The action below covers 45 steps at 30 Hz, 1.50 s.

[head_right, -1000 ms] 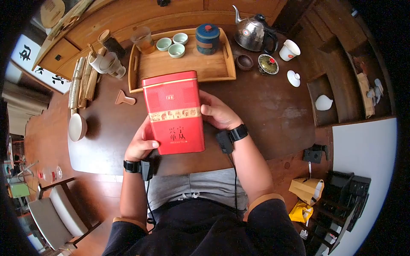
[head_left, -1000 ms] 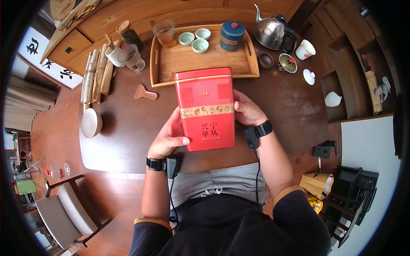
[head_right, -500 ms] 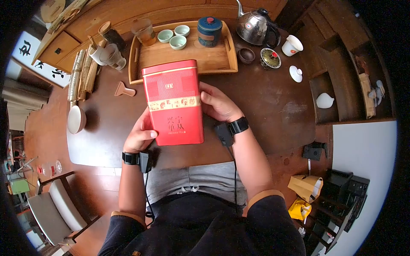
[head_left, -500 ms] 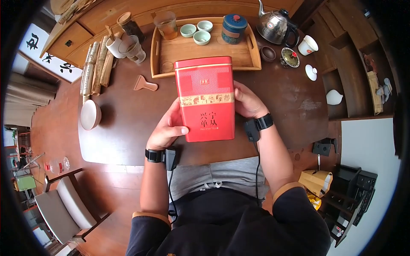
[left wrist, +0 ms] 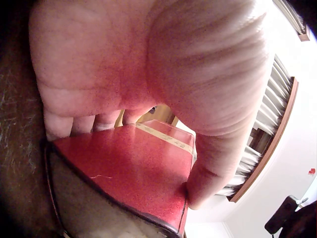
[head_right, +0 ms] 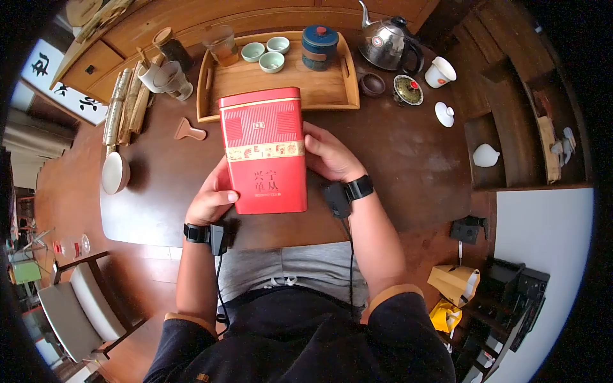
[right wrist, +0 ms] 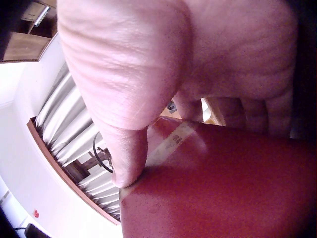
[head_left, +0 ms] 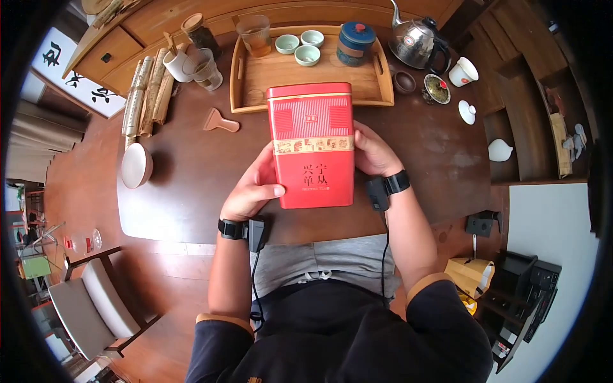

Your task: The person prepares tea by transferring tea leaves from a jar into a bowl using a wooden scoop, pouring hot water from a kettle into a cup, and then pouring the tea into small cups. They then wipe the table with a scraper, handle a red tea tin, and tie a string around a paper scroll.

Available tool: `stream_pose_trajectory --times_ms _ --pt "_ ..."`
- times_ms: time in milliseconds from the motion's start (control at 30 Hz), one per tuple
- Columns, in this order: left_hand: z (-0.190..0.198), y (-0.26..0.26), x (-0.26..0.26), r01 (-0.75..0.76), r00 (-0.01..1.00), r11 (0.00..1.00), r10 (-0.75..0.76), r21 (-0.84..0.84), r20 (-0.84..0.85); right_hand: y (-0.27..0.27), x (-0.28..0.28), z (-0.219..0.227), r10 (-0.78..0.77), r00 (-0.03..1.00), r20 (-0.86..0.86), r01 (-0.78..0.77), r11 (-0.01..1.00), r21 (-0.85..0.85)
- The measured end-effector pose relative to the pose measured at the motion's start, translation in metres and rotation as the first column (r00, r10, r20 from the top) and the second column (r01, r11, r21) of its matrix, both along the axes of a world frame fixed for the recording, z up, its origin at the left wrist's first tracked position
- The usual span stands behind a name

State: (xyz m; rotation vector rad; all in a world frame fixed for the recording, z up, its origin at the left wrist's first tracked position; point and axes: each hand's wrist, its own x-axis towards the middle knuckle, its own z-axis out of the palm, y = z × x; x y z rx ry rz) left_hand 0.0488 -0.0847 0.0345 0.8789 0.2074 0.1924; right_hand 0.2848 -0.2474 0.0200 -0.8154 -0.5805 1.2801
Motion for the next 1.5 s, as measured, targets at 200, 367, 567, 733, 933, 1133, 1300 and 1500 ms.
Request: stream_pose_trajectory --times_ms 200,367,567,733,933,1133,1300,1500 --pt "-0.0015 0.002 -0.0001 0.038 0.999 0.999 -0.037 -0.025 0.037 -0.0017 0.0023 -0.0024 0.006 1.0 -0.019 -0.007 1.0 -0.024" --pt "-0.0016 0.0021 -0.0002 0.041 0.999 0.999 -0.04 -0.03 0.035 -0.0015 0.0019 -0.0011 0.001 1.0 -0.022 -0.002 1.0 -0.023" --pt "-0.0005 0.0041 -0.0017 0.05 0.999 0.998 -0.05 -0.025 0.022 0.0008 0.002 -0.0032 0.005 1.0 -0.013 -0.005 1.0 -0.015" --pt "-0.0017 0.0036 0.0002 0.054 0.998 0.998 -0.052 -0.034 0.04 -0.0007 0.0022 0.0007 0.011 1.0 -0.006 -0.011 0.999 -0.036" --pt "0.0005 0.0037 -0.0001 0.055 0.998 0.998 -0.054 -0.024 0.041 -0.0011 0.0035 -0.0028 0.009 1.0 -0.002 -0.009 0.999 -0.043" --pt "-0.0007 0.0035 -0.0002 0.05 0.998 0.999 -0.049 -0.022 0.04 0.0 0.0006 0.0031 0.008 1.0 -0.011 -0.009 1.0 -0.026" --pt "-0.0004 0.0001 0.0013 0.003 1.0 1.0 -0.003 -0.024 0.006 0.0001 0.0006 0.0036 0.004 1.0 -0.006 -0.004 0.999 -0.032" --pt "0.0017 0.0003 0.0011 0.014 1.0 1.0 -0.013 -0.026 0.019 -0.0006 0.0005 0.0042 0.005 1.0 -0.006 -0.005 0.999 -0.036"
